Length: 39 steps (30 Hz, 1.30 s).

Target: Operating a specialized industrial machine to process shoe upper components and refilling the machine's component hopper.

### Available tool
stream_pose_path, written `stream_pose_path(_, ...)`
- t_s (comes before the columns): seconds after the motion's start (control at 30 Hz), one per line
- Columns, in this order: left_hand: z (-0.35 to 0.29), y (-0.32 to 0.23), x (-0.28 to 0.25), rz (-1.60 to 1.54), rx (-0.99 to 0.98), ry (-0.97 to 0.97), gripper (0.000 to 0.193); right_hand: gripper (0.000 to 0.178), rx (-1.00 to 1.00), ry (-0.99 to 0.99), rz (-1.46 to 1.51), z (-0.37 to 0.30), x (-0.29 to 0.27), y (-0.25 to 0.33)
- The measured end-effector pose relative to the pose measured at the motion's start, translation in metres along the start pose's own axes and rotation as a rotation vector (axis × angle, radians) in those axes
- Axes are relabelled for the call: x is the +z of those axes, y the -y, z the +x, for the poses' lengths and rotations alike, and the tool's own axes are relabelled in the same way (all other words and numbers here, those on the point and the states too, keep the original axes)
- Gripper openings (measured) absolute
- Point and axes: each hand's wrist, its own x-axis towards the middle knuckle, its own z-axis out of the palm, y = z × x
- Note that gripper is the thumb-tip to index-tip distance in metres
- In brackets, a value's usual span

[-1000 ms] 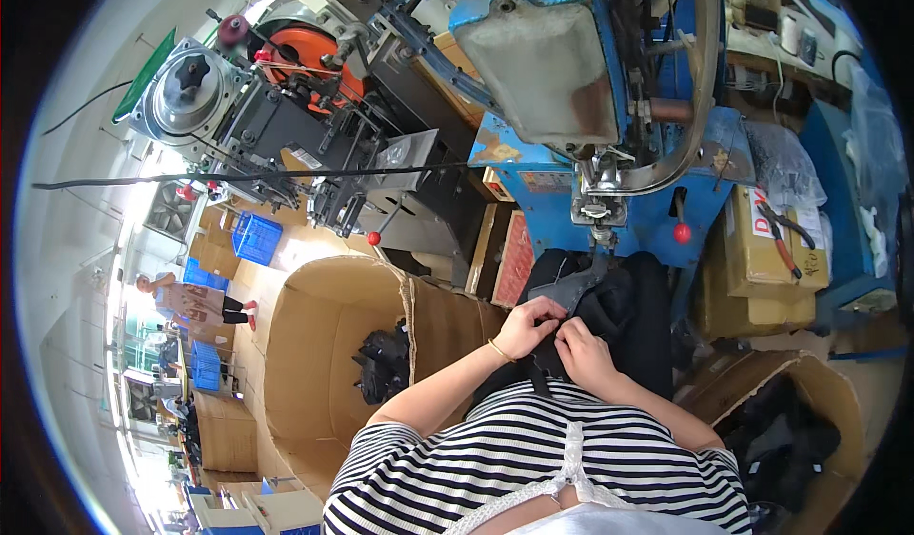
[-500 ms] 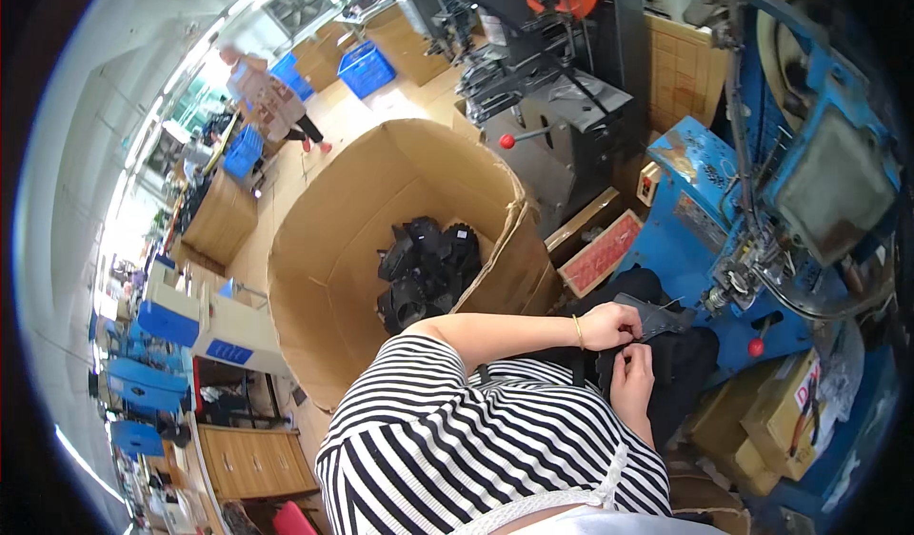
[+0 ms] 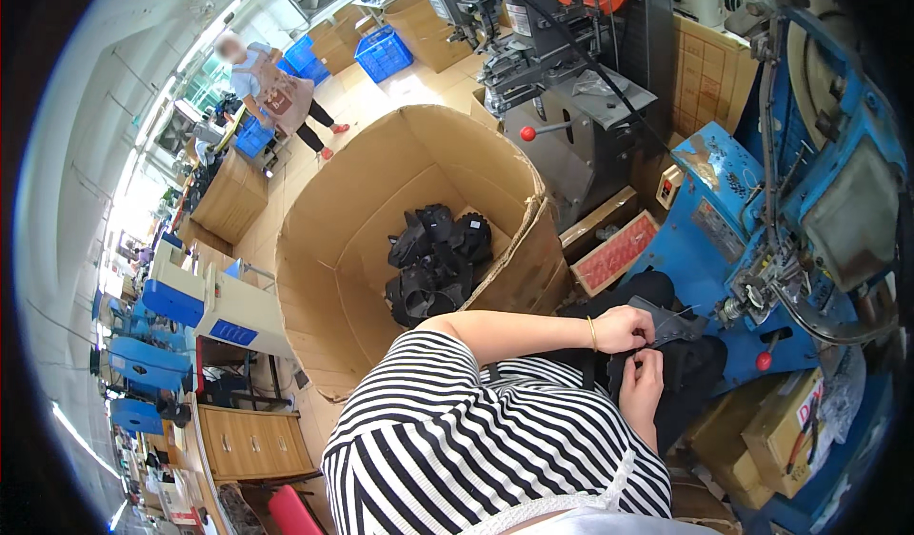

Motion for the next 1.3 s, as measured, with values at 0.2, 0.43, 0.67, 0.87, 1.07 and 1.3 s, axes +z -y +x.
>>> stream_pose_path(0.2, 0.001, 0.007, -0.003, 0.039, 0.021, -0.014, 0.015, 0.009, 0.076, 0.024, 0.067, 0.004, -0.002, 0.01)
stream_pose_path(0.43, -0.003, -0.004, -0.003, 0.022, 0.018, 0.011, 0.015, 0.009, 0.123, 0.011, 0.084, -0.001, -0.004, 0.013)
stream_pose_path(0.67, -0.005, 0.003, -0.003, 0.013, -0.01, -0.018, 0.015, 0.01, 0.066, 0.013, 0.057, 0.0, 0.001, 0.007)
stream_pose_path(0.87, -0.002, -0.003, -0.009, -0.06, 0.022, -0.047, 0.014, 0.008, 0.043, -0.02, 0.046, 0.005, -0.003, 0.013)
stream_pose_path(1.07, 0.015, -0.102, -0.108, 0.647, 0.479, -0.382, 0.033, 0.01, 0.034, -0.025, 0.054, 0.003, 0.0, 0.01)
stream_pose_path(1.3, 0.072, -0.32, -0.221, 1.475, 0.861, -0.943, 0.063, 0.011, 0.041, -0.062, 0.033, -0.009, -0.006, 0.013)
